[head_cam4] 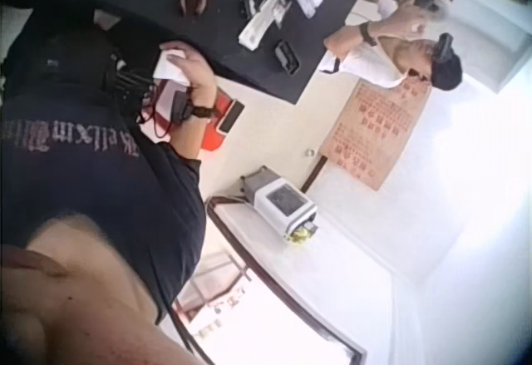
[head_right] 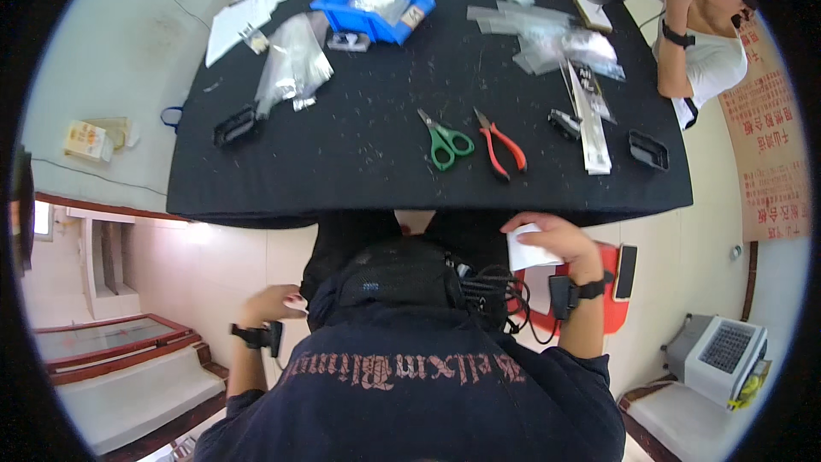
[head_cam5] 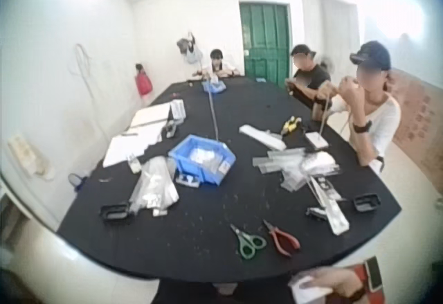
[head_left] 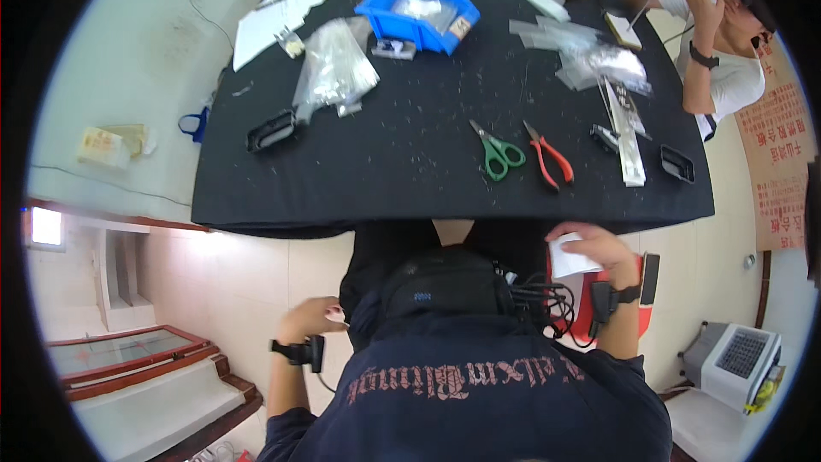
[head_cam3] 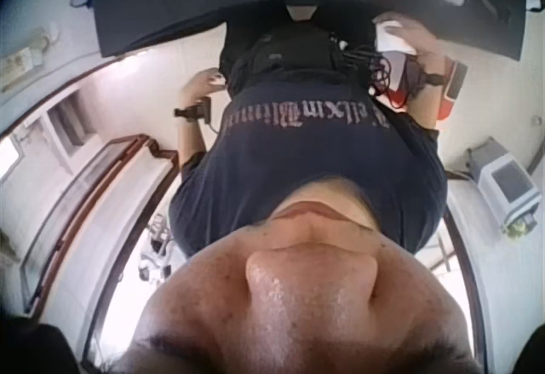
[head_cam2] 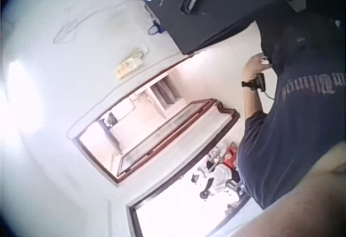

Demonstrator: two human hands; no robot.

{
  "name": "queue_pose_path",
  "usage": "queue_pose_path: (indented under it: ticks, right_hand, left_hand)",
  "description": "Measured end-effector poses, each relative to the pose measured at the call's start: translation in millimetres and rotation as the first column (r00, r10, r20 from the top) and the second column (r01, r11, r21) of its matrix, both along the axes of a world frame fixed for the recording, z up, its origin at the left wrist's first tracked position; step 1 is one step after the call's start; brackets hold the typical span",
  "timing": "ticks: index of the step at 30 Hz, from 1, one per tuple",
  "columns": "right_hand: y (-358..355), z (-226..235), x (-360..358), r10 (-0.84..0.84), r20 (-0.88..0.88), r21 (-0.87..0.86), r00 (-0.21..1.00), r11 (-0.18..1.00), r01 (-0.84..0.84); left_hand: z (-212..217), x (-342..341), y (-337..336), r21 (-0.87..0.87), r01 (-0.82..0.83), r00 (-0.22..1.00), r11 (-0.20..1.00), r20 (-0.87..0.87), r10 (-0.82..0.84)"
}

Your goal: The recorder is assembling small fishing tackle components at a table, using scissors to trim line and handling small metal parts.

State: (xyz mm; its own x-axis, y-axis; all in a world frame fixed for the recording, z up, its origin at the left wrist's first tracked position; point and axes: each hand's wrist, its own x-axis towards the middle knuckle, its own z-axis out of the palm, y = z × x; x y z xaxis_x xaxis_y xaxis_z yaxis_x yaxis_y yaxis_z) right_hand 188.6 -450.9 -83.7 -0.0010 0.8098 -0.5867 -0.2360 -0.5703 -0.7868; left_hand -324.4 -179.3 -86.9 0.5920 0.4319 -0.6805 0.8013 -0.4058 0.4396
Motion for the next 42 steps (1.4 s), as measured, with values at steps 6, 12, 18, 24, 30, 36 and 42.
queue_pose_path:
  ticks: [6, 12, 18, 24, 30, 36, 42]
  right_hand:
    - [24, 129, -38, -0.088, 0.126, 0.384, 0.988, 0.923, 0.033]
    - [104, 145, -92, -0.262, 0.235, 0.646, 0.936, 0.762, 0.051]
    - [117, 132, -92, -0.342, 0.289, 0.613, 0.894, 0.783, 0.101]
    - [112, 109, -63, -0.477, 0.126, 0.684, 0.870, 0.677, 0.272]
    - [120, 89, -63, -0.574, 0.100, 0.638, 0.813, 0.664, 0.391]
    - [116, 74, -70, -0.542, 0.074, 0.611, 0.837, 0.688, 0.392]
    - [116, 71, -66, -0.527, 0.084, 0.634, 0.846, 0.683, 0.362]
  left_hand:
    - [144, 126, 23, -0.019, 0.246, 0.795, 0.969, 0.575, -0.191]
    - [145, 255, -4, -0.546, 0.370, 0.585, 0.752, 0.766, 0.268]
    - [129, 257, 6, -0.674, 0.169, 0.703, 0.719, 0.594, 0.392]
    - [197, 238, -13, -0.637, 0.411, 0.326, 0.652, 0.771, 0.547]
    - [228, 244, -47, -0.554, 0.830, 0.313, 0.067, 0.561, 0.767]
    - [228, 245, -37, -0.477, 0.879, 0.316, -0.001, 0.581, 0.750]
    - [219, 245, -49, -0.384, 0.921, 0.311, -0.069, 0.613, 0.727]
